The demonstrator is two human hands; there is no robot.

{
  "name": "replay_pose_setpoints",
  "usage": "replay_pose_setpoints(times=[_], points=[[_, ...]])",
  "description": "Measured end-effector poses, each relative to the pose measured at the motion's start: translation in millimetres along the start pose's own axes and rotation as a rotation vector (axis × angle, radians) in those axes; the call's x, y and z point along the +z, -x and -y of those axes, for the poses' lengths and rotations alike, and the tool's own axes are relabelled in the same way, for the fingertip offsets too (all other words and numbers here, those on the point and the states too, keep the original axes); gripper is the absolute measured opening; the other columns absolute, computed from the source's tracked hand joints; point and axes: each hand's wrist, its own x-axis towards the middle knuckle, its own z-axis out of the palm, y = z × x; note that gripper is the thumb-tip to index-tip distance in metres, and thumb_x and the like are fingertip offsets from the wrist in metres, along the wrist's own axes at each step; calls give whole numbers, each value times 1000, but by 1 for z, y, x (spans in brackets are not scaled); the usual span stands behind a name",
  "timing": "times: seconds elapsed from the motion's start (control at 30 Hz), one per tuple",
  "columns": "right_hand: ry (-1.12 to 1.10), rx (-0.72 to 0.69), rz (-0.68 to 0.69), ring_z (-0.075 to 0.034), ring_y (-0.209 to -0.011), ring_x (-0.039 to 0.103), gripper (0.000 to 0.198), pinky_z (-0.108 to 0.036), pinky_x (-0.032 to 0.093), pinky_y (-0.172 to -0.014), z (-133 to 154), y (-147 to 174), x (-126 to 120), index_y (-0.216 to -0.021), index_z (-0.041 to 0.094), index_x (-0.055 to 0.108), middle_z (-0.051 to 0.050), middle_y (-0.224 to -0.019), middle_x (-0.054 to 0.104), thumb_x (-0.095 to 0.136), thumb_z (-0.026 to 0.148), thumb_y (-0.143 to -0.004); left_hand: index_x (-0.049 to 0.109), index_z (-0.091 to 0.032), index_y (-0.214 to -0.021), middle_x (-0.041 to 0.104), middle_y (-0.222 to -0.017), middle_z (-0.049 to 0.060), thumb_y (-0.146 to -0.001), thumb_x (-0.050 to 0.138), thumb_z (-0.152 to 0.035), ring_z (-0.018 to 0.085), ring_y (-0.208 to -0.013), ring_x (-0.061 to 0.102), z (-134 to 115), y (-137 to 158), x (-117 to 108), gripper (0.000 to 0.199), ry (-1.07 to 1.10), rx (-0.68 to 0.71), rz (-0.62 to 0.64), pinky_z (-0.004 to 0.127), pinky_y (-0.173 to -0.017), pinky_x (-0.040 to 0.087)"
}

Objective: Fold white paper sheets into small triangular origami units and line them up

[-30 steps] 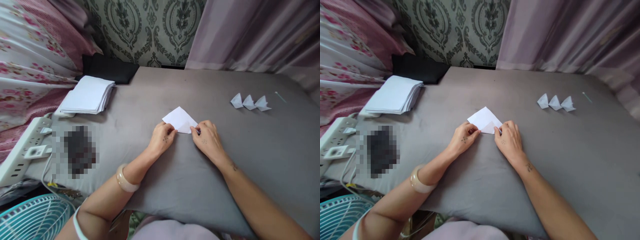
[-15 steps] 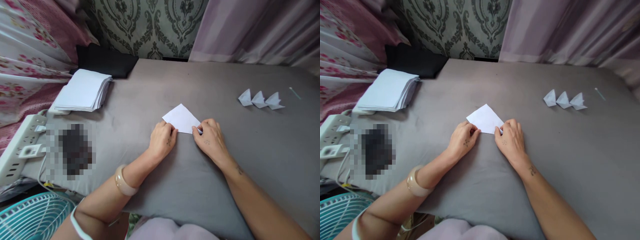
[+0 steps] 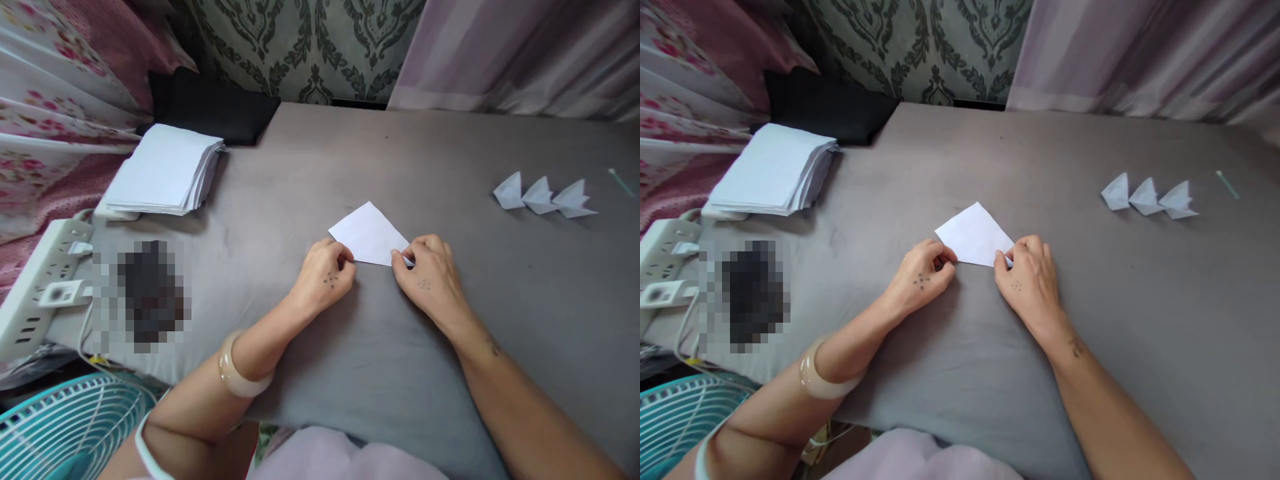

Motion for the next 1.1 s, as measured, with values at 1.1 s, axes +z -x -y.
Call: replay_pose_setpoints(times=[1.1], points=[[20, -14, -25, -24, -83, 50, 21, -39, 43, -76, 1, 1, 1, -71, 18, 57, -11, -91, 58, 51, 32, -87, 60, -17, -85, 62, -93, 8, -93, 50, -28, 20, -88, 55, 11, 1, 19, 17, -190, 159, -79, 35, -79, 46]])
